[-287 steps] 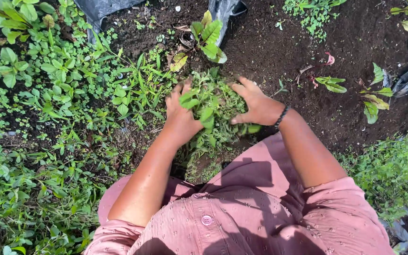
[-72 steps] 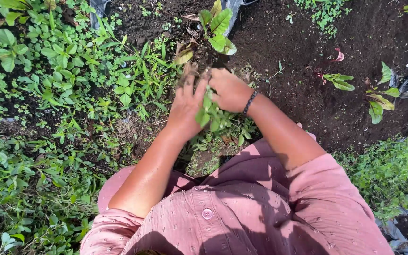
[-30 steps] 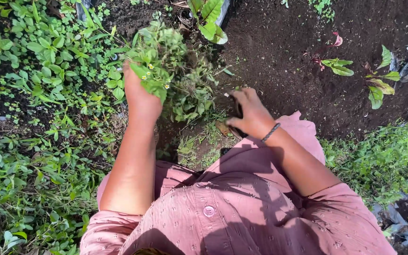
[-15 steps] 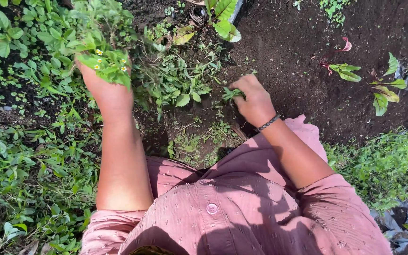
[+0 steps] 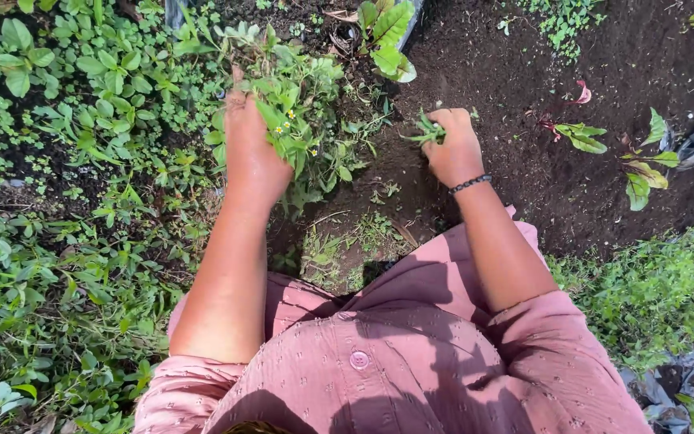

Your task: Weeding a garden bed by hand to clear space around plants

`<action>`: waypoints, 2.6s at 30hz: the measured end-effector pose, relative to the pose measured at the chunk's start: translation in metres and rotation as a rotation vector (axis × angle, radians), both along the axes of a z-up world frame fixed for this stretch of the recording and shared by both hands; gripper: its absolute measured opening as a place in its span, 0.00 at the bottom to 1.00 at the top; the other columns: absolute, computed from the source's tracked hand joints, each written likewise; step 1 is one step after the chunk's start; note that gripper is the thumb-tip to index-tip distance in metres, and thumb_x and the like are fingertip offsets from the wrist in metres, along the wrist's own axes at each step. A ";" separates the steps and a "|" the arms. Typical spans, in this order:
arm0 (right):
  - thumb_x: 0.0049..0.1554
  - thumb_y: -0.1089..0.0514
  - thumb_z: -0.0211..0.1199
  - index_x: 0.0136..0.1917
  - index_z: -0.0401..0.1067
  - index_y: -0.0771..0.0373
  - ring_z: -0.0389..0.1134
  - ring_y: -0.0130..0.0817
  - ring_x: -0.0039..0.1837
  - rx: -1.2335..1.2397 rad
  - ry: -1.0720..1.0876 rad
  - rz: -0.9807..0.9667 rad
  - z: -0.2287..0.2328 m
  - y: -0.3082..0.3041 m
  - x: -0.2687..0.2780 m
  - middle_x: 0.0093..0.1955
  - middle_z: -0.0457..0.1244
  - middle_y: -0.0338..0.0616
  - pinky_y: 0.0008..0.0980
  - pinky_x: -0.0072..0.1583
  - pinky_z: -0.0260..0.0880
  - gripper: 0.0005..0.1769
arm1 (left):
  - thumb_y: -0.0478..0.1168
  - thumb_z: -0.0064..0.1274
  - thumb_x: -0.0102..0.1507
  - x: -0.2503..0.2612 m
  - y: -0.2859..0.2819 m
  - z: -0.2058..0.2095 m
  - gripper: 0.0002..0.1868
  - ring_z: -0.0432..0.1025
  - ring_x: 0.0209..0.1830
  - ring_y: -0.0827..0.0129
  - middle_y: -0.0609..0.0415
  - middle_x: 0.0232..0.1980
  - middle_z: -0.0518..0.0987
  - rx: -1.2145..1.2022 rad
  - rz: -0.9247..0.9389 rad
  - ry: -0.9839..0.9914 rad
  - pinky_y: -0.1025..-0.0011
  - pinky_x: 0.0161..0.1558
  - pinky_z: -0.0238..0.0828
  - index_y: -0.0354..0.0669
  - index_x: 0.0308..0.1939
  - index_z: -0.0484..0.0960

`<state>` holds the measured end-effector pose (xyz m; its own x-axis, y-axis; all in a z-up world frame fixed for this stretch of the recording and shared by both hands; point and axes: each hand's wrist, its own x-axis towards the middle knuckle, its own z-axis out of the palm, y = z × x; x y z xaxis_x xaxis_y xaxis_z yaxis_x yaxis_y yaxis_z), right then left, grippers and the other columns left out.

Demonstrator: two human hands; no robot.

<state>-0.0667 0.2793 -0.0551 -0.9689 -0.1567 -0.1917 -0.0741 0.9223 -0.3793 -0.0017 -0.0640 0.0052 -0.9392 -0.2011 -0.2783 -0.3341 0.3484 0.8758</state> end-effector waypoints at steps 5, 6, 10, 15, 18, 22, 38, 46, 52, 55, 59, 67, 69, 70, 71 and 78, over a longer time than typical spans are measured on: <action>0.64 0.46 0.64 0.64 0.71 0.55 0.66 0.55 0.62 0.274 -0.028 0.069 0.007 -0.075 -0.014 0.63 0.57 0.48 0.53 0.56 0.79 0.19 | 0.03 0.44 0.40 0.002 0.004 0.009 0.49 0.46 0.76 0.26 0.13 0.69 0.58 0.047 -0.016 0.037 0.38 0.74 0.36 0.12 0.68 0.60; 0.63 0.39 0.62 0.68 0.68 0.52 0.64 0.60 0.65 0.356 -0.117 0.183 0.020 -0.093 -0.013 0.66 0.56 0.52 0.57 0.61 0.74 0.25 | 0.03 0.43 0.40 0.002 0.004 0.010 0.49 0.47 0.76 0.27 0.13 0.70 0.58 0.038 -0.034 0.030 0.39 0.74 0.37 0.12 0.68 0.59; 0.51 0.52 0.75 0.62 0.67 0.47 0.67 0.61 0.62 0.354 -0.112 0.428 0.015 -0.088 -0.004 0.64 0.58 0.50 0.51 0.63 0.73 0.28 | 0.04 0.40 0.40 0.001 0.002 0.010 0.50 0.47 0.77 0.31 0.15 0.71 0.57 0.047 -0.044 -0.036 0.42 0.75 0.38 0.14 0.70 0.57; 0.50 0.67 0.70 0.57 0.71 0.54 0.65 0.59 0.63 0.298 -0.005 0.372 0.062 -0.068 0.058 0.63 0.58 0.54 0.48 0.60 0.73 0.23 | 0.03 0.42 0.41 0.007 0.000 0.013 0.48 0.50 0.76 0.29 0.14 0.69 0.60 0.133 -0.030 0.001 0.40 0.74 0.39 0.14 0.68 0.60; 0.51 0.68 0.68 0.62 0.71 0.57 0.62 0.69 0.67 0.326 -0.163 0.417 0.044 -0.067 0.092 0.67 0.57 0.63 0.54 0.57 0.77 0.26 | 0.04 0.43 0.41 0.001 0.009 0.050 0.47 0.50 0.76 0.30 0.14 0.69 0.60 0.116 -0.100 0.032 0.41 0.75 0.39 0.14 0.68 0.60; 0.57 0.60 0.69 0.53 0.74 0.57 0.66 0.61 0.65 0.064 0.150 0.450 -0.022 -0.025 0.080 0.60 0.63 0.58 0.48 0.66 0.70 0.11 | 0.04 0.43 0.43 0.008 0.020 0.039 0.46 0.51 0.76 0.29 0.15 0.69 0.61 0.102 -0.179 0.060 0.40 0.75 0.39 0.14 0.68 0.61; 0.56 0.64 0.69 0.72 0.62 0.59 0.60 0.73 0.70 0.114 -0.480 0.181 0.081 -0.069 -0.018 0.73 0.48 0.63 0.63 0.68 0.67 0.33 | 0.07 0.41 0.46 0.005 0.028 0.052 0.42 0.54 0.73 0.27 0.16 0.68 0.62 0.171 -0.337 -0.119 0.41 0.72 0.52 0.14 0.68 0.61; 0.55 0.54 0.74 0.76 0.55 0.63 0.61 0.75 0.69 0.011 -0.426 -0.033 0.028 -0.061 0.003 0.71 0.47 0.66 0.63 0.64 0.71 0.42 | 0.15 0.57 0.50 0.015 0.035 0.019 0.29 0.57 0.63 0.31 0.23 0.63 0.62 -0.183 -0.269 -0.015 0.45 0.51 0.77 0.23 0.56 0.74; 0.53 0.58 0.70 0.65 0.65 0.69 0.65 0.63 0.62 0.266 -0.232 0.361 0.081 -0.114 0.003 0.63 0.56 0.56 0.57 0.62 0.72 0.30 | 0.20 0.56 0.56 0.013 0.028 0.025 0.35 0.60 0.67 0.33 0.19 0.70 0.56 0.253 -0.312 -0.125 0.52 0.53 0.78 0.21 0.66 0.61; 0.56 0.55 0.59 0.77 0.59 0.53 0.50 0.61 0.78 0.242 -0.365 0.379 0.100 -0.112 -0.028 0.75 0.48 0.57 0.57 0.72 0.60 0.36 | 0.23 0.59 0.52 0.021 0.048 0.013 0.36 0.58 0.68 0.33 0.21 0.73 0.53 0.010 -0.540 -0.125 0.51 0.50 0.80 0.26 0.64 0.65; 0.62 0.58 0.54 0.69 0.69 0.63 0.63 0.61 0.70 0.108 -0.161 0.502 0.080 -0.168 -0.051 0.69 0.62 0.60 0.55 0.69 0.63 0.22 | 0.30 0.62 0.51 0.023 0.058 0.026 0.40 0.53 0.68 0.28 0.17 0.74 0.46 0.091 -0.640 -0.116 0.44 0.53 0.78 0.26 0.66 0.63; 0.55 0.64 0.63 0.57 0.71 0.51 0.67 0.54 0.61 0.341 -0.042 0.843 -0.038 -0.121 -0.062 0.63 0.58 0.44 0.45 0.61 0.74 0.17 | 0.33 0.58 0.58 0.024 0.032 0.055 0.44 0.39 0.77 0.27 0.21 0.78 0.48 0.454 -0.811 -0.105 0.35 0.73 0.42 0.25 0.75 0.56; 0.55 0.62 0.64 0.57 0.71 0.49 0.66 0.51 0.64 0.419 -0.046 0.786 -0.033 -0.090 -0.075 0.64 0.59 0.40 0.44 0.63 0.74 0.17 | 0.31 0.55 0.59 0.018 0.018 0.080 0.40 0.41 0.79 0.32 0.25 0.79 0.50 0.411 -0.790 -0.115 0.38 0.74 0.43 0.29 0.75 0.59; 0.55 0.59 0.65 0.57 0.71 0.48 0.65 0.48 0.67 0.496 -0.052 0.727 -0.031 -0.073 -0.079 0.66 0.59 0.36 0.43 0.64 0.74 0.16 | 0.30 0.52 0.61 0.016 0.012 0.092 0.36 0.43 0.80 0.38 0.30 0.79 0.52 0.369 -0.769 -0.127 0.40 0.75 0.43 0.34 0.74 0.62; 0.55 0.59 0.65 0.57 0.71 0.48 0.65 0.48 0.67 0.496 -0.056 0.725 0.008 -0.097 -0.065 0.66 0.59 0.36 0.43 0.64 0.74 0.16 | 0.30 0.52 0.61 0.017 0.015 0.071 0.36 0.43 0.80 0.38 0.30 0.79 0.52 0.372 -0.771 -0.130 0.40 0.75 0.43 0.34 0.74 0.62; 0.50 0.29 0.68 0.76 0.59 0.46 0.48 0.55 0.80 0.713 -0.259 0.916 0.081 -0.157 0.036 0.79 0.51 0.46 0.69 0.75 0.48 0.47 | 0.22 0.45 0.61 0.013 0.002 0.012 0.22 0.68 0.65 0.46 0.41 0.58 0.73 0.218 -0.007 0.069 0.49 0.66 0.67 0.34 0.59 0.76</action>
<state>-0.0308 0.1225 0.0257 -0.4711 -0.5492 -0.6902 -0.8125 0.5749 0.0971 0.0117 -0.0617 0.0170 -0.9586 -0.1366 -0.2499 -0.2694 0.1505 0.9512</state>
